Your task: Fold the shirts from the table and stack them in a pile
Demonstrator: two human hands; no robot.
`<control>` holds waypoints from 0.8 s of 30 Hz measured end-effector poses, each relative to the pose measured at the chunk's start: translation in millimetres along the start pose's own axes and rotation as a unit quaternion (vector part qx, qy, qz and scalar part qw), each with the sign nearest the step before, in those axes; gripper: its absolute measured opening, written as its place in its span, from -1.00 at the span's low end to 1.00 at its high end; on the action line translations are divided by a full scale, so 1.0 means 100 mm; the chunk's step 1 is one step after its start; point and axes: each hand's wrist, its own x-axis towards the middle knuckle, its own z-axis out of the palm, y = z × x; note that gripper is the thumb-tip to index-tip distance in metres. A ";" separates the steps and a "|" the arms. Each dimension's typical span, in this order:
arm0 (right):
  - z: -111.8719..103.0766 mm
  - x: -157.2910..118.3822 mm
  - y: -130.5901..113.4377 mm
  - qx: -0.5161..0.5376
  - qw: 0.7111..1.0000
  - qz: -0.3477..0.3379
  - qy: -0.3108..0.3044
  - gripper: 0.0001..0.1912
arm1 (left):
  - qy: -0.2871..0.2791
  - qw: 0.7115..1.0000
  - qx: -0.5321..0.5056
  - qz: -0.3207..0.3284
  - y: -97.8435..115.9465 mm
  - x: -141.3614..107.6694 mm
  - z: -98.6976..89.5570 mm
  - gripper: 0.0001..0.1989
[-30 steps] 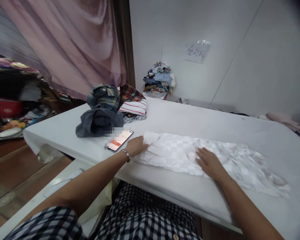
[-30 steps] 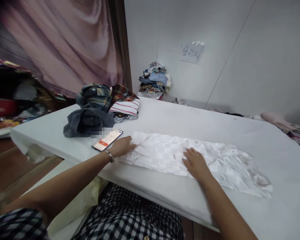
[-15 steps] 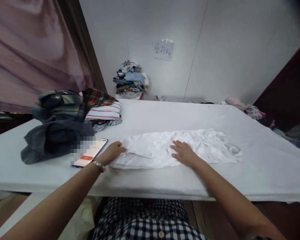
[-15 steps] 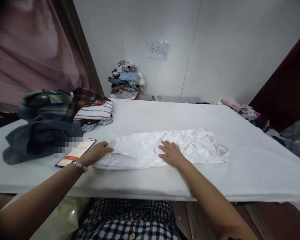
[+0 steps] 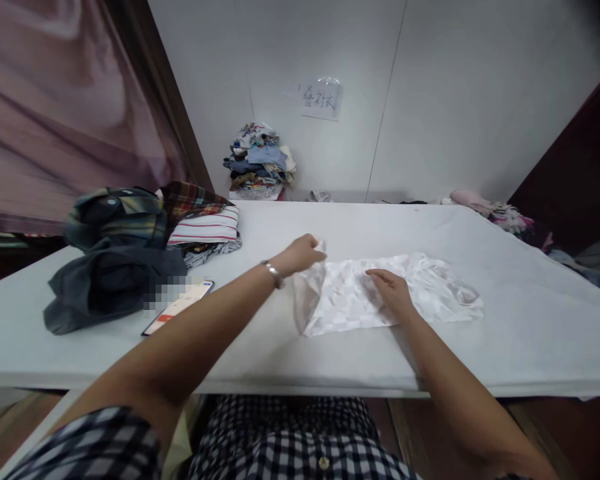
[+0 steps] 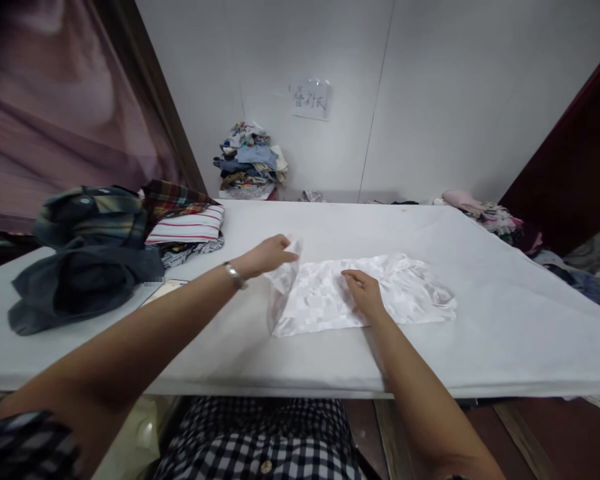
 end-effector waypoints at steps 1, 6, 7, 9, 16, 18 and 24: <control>-0.03 0.02 0.01 0.010 1.000 0.007 0.014 -0.65 | -0.019 0.999 -0.027 0.000 0.10 0.05 0.18 -0.65; -0.18 0.10 0.08 0.042 0.996 0.036 0.066 -0.66 | -0.145 0.968 -0.202 0.017 0.17 0.08 0.82 -0.43; -0.20 0.10 0.09 0.044 0.996 0.035 0.075 -0.67 | -0.105 0.978 -0.178 0.036 0.08 0.06 0.85 -0.47; -0.24 0.10 0.08 0.043 0.995 0.020 0.090 -0.69 | 0.008 0.995 -0.076 0.069 -0.16 0.03 0.81 -0.57; -0.03 -0.03 -0.05 -0.103 0.973 -0.167 -0.118 -0.68 | 0.026 0.991 -0.023 -0.127 -0.87 -0.06 0.57 -0.42; 0.09 -0.08 -0.05 -0.170 0.937 -0.196 -0.232 -0.67 | -0.006 0.982 -0.093 -0.162 -0.88 -0.05 0.61 -0.37; 0.23 -0.12 -0.04 -0.257 0.902 -0.204 -0.280 -0.66 | 0.020 0.988 -0.094 -0.120 -0.69 0.01 0.72 -0.53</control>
